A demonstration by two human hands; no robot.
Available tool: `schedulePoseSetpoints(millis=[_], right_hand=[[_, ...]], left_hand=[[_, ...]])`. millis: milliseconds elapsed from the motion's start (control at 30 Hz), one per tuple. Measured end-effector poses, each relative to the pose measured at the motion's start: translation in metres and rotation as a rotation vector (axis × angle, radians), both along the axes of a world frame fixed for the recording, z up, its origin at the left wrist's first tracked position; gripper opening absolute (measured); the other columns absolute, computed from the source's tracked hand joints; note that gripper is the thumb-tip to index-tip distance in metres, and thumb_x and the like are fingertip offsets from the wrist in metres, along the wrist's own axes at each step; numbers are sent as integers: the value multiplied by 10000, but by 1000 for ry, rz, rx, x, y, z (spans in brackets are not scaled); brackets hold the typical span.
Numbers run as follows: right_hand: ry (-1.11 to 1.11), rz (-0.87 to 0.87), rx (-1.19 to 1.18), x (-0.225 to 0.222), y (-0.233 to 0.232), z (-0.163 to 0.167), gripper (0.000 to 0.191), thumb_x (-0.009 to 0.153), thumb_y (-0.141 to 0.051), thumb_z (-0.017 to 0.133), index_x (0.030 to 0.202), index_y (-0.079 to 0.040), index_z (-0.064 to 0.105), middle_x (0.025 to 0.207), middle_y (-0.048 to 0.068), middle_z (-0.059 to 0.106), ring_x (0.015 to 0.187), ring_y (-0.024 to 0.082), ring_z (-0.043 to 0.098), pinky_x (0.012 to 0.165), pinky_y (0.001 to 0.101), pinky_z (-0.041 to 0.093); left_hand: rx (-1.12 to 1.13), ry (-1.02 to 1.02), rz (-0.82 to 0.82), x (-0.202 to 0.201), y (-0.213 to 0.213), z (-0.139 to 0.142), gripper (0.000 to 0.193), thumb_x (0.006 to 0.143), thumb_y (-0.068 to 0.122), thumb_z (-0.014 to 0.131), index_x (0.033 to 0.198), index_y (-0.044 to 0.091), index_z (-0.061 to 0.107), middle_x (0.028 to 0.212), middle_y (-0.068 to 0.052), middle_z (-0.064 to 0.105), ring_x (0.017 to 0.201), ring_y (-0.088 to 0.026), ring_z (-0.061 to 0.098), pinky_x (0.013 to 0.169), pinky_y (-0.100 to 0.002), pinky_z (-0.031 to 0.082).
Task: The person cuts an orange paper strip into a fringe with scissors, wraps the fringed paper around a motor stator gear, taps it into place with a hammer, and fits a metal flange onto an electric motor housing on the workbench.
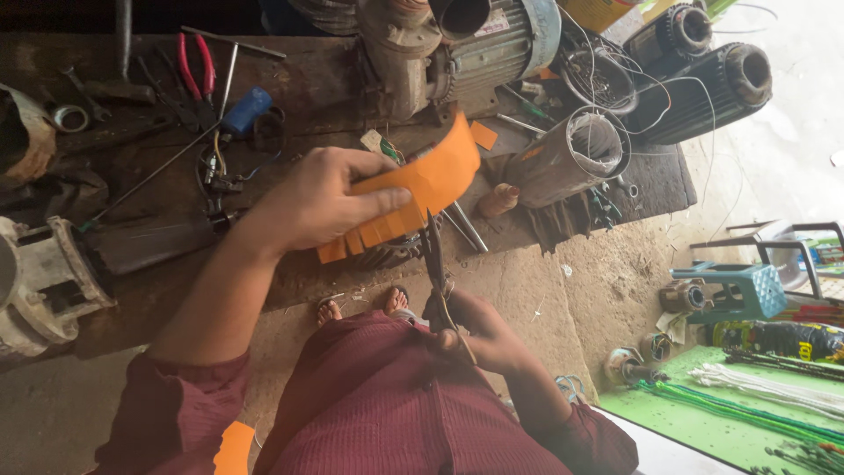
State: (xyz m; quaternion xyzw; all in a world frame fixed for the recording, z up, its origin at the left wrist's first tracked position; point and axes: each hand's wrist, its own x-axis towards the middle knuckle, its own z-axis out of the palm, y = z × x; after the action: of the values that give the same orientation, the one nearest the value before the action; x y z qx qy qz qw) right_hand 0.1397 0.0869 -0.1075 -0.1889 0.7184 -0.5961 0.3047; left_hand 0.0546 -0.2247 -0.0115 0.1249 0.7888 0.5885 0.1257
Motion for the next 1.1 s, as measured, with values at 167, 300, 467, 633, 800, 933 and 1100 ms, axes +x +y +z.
schedulePoseSetpoints(millis=[167,300,467,633,800,933,1100], right_hand=[[-90,-23,-5,-2,12,0,745,831,-654,771,1163,-4,622,1008,23,607,969,120,577,865,312,496],[19,-18,70,-4,9,1,712,824,-641,793,1099,-2,643,951,17,638,920,121,612,828,303,523],[-10,-5,29,-4,8,5,643,827,-581,811,1078,-12,647,921,7,644,875,108,622,778,295,528],[11,73,-64,-5,8,9,565,876,-516,804,1083,-17,640,937,2,631,884,87,600,782,281,506],[-77,-75,129,-3,-1,11,377,841,-332,834,918,-8,656,786,6,658,717,83,628,631,276,529],[-15,-114,311,-1,-9,12,257,809,-222,823,873,-17,682,718,7,685,666,71,663,599,270,553],[-12,-143,220,1,-13,9,236,851,-202,815,888,-5,690,736,-4,673,706,58,625,633,269,533]], left_hand=[[225,-144,-91,2,-9,-7,373,906,229,735,1209,12,747,1052,-44,800,950,-117,721,848,-285,577],[262,-44,-165,2,-8,-14,393,919,247,725,1235,13,731,1160,-39,779,1056,-100,688,937,-273,544],[279,-30,-232,3,-13,-18,402,920,260,735,1231,5,736,1131,-53,776,1065,-105,668,961,-282,528],[219,-27,-205,5,-14,-16,426,904,303,735,1229,27,741,1112,-44,785,1046,-109,682,943,-283,532],[53,-93,-132,7,-13,-6,406,892,305,738,1249,111,736,1022,-49,798,906,-155,714,833,-328,572],[-166,136,-135,6,-16,3,389,858,243,738,1234,147,755,930,-60,802,758,-158,735,696,-351,581],[-187,54,-85,9,-8,10,352,862,256,716,1190,132,750,822,-66,778,611,-112,711,573,-291,564]])
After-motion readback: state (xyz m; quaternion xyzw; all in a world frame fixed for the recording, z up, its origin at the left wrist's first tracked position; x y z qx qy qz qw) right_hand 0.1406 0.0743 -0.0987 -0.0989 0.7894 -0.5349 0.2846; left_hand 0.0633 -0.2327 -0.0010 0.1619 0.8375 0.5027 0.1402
